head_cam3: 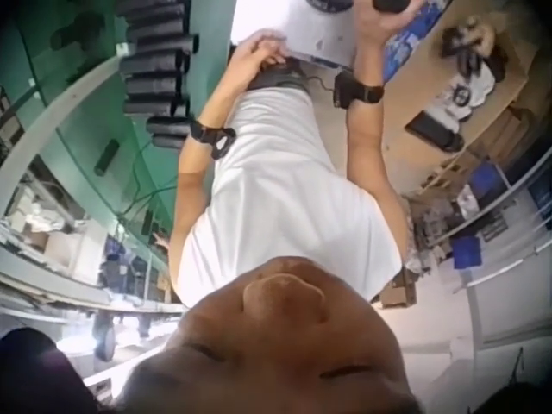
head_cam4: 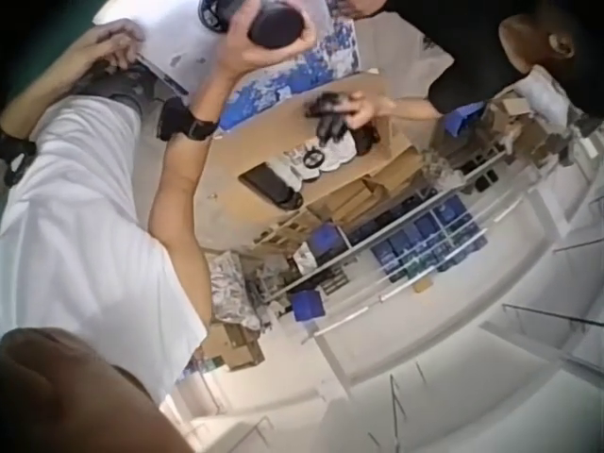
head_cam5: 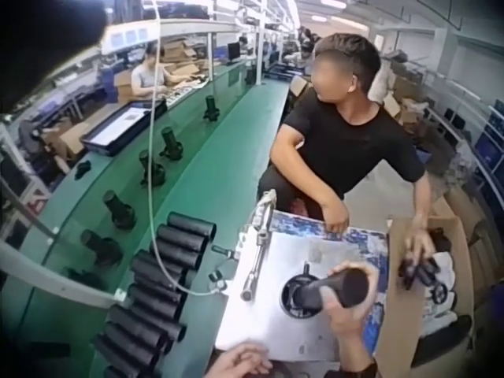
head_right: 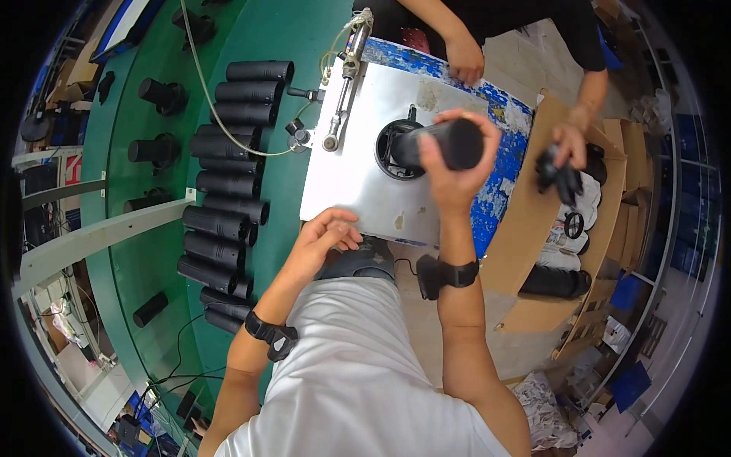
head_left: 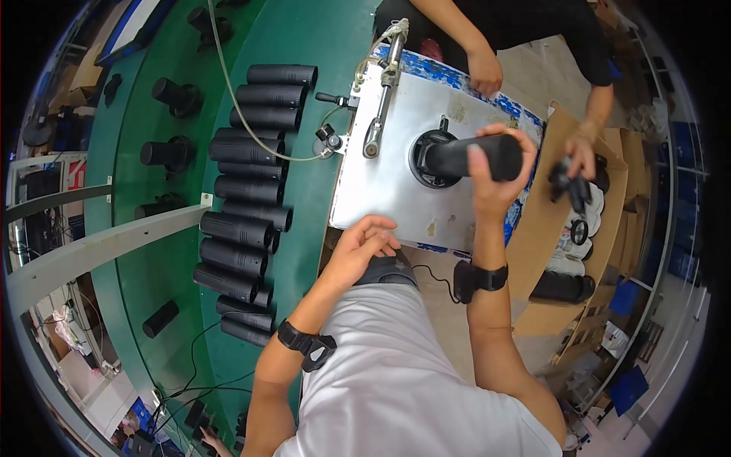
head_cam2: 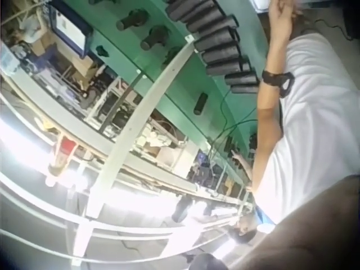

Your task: The person picks up a microphone body, inserts it into a shock mount on a press, and activates the machine. They remove the assembled unit, attach a base ring by hand, and place it on the table before repeating the process.

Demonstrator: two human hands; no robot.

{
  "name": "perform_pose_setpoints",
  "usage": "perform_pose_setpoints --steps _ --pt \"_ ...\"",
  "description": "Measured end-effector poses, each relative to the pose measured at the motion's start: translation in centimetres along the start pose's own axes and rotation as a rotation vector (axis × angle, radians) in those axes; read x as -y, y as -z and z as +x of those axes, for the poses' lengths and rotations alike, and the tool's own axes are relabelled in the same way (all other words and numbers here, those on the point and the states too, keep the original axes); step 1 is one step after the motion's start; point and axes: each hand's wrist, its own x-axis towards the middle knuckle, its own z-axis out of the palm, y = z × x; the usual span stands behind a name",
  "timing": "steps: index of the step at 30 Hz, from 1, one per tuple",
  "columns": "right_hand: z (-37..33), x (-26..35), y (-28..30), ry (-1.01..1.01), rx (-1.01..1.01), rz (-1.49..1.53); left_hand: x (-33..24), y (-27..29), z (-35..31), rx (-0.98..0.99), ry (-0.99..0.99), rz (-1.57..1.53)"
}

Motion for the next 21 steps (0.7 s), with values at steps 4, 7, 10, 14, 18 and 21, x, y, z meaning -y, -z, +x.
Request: perform_pose_setpoints --steps 4,7,10,14,18,21 --pt "-2.2 -0.4 -1.5 0.021 0.102 -0.158 0.1 0.2 0.1 0.011 -0.029 -0.014" --pt "-1.9 -2.5 -2.4 -0.066 -0.098 -0.128 0.0 0.1 0.1 0.024 -0.035 -0.045" --pt "-3.6 -3.0 -3.8 0.094 -0.2 -0.243 -0.9 0.3 0.2 0.015 -0.049 -0.051" --pt "-2.6 -2.3 -3.2 -0.045 -0.034 -0.167 -1.7 1.1 0.6 -0.013 -0.107 -0.082" --pt "0.1 -2.8 -0.3 -0.215 0.325 -0.13 -2.7 1.8 0.9 0.025 -0.109 -0.084" --pt "-2.1 -3.5 -1.2 -0.127 0.169 -0.229 -3.3 2.4 0.8 -0.032 -0.18 -0.056"
